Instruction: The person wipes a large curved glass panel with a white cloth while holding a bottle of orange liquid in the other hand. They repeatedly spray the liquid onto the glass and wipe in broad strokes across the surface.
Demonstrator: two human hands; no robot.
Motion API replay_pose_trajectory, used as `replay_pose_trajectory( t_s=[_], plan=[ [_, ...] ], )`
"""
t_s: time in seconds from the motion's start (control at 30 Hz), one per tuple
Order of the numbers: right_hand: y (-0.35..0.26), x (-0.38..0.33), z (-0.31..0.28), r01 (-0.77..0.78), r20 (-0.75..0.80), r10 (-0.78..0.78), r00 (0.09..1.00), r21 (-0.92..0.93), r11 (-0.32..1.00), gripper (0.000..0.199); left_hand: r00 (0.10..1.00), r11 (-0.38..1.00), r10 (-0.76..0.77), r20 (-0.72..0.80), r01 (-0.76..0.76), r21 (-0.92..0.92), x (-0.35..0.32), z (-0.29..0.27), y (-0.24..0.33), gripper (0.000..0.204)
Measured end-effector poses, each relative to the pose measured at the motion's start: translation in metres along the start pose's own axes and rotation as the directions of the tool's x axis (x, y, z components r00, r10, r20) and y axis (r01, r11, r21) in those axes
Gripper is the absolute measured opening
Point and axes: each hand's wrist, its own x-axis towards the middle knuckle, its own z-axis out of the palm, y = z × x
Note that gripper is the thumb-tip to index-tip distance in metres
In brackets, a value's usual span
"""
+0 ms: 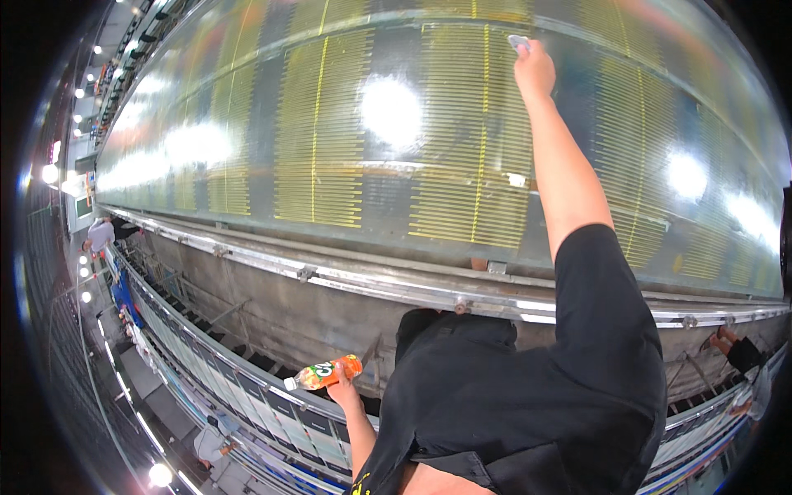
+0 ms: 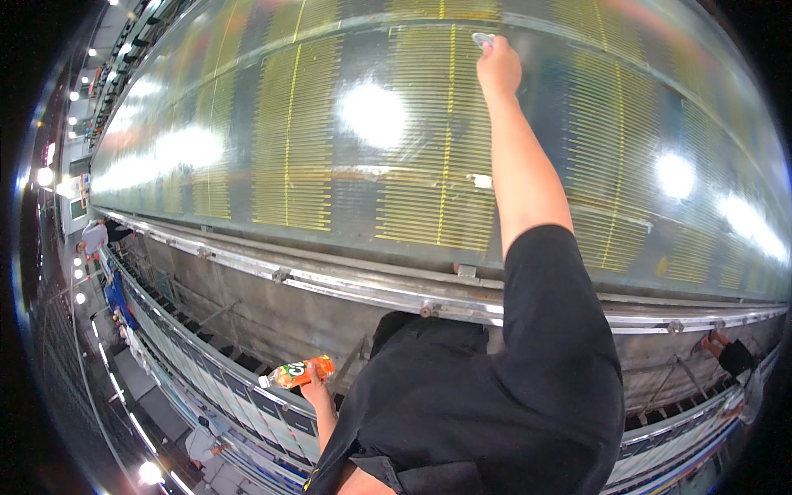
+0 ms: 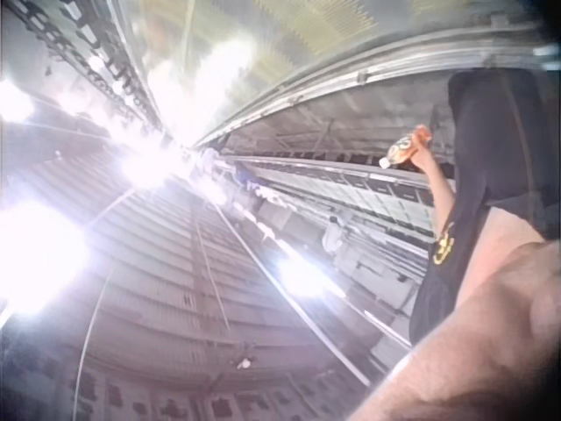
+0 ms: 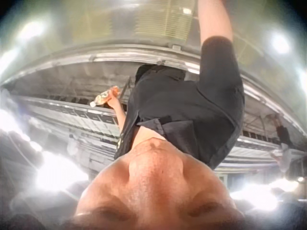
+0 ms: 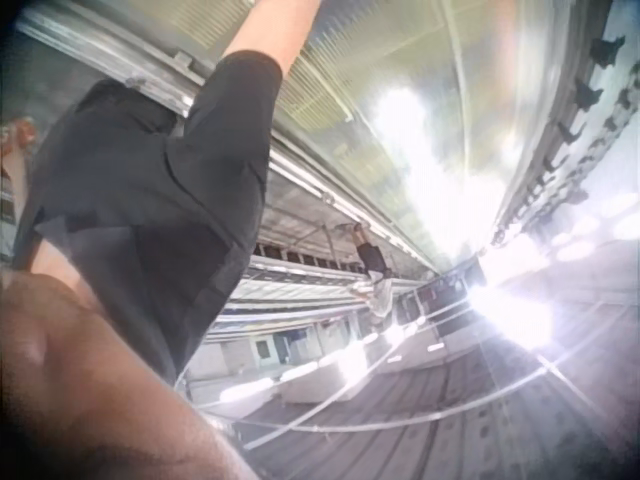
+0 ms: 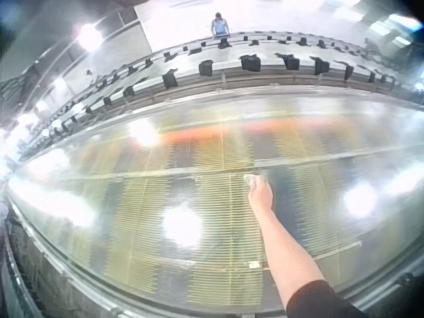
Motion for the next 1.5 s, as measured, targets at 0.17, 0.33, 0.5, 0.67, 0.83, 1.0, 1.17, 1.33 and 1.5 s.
replay_pose_trajectory(
  t_s=[0.17,0.33,0.5,0.67,0.83,1.0,1.17,1.33,1.5],
  plan=[
    [-0.124,-0.227,0.014,0.349,0.263,-0.432,0.862,0.309,0.885,0.021,0.985,0.991,-0.136,-0.104,0.137,-0.001,0.004,-0.043,-0.031,0.053],
    [-0.182,-0.407,-0.067,0.129,0.507,-0.633,0.585,0.713,0.689,0.020,0.979,0.982,-0.185,-0.080,0.182,-0.042,0.046,-0.058,-0.049,0.049],
    [-0.090,-0.292,-0.128,0.218,0.096,-0.242,0.965,0.208,0.953,0.030,0.977,0.978,-0.206,0.046,0.207,-0.006,0.125,-0.102,-0.097,0.052],
    [0.010,-0.304,-0.169,-0.304,-0.209,0.238,0.948,-0.390,0.869,0.026,0.985,0.972,-0.115,0.130,0.139,-0.190,0.213,-0.112,-0.106,0.052],
    [-0.162,-0.433,-0.062,0.099,-0.016,-0.103,0.995,-0.177,0.979,0.028,0.978,0.979,-0.054,0.201,0.092,-0.182,0.306,-0.148,-0.103,0.053],
    [-0.322,-0.446,-0.007,-0.025,0.279,-0.076,0.957,0.342,0.939,0.026,0.979,0.987,-0.021,0.201,0.052,-0.152,0.350,-0.152,-0.094,0.057],
    [-0.351,-0.400,0.020,0.292,0.075,-0.307,0.949,0.166,0.942,0.022,0.977,0.986,-0.038,0.210,0.071,-0.154,0.358,-0.138,-0.083,0.051],
    [-0.342,-0.431,0.074,0.402,0.236,-0.448,0.862,0.221,0.889,0.027,0.977,0.999,-0.013,0.211,0.021,-0.034,0.338,-0.143,-0.050,0.046],
    [-0.344,-0.380,0.139,0.589,0.355,-0.540,0.763,-0.039,0.807,0.044,0.988,0.993,-0.028,0.153,0.009,0.119,0.323,-0.162,0.000,0.044]
  ],
)
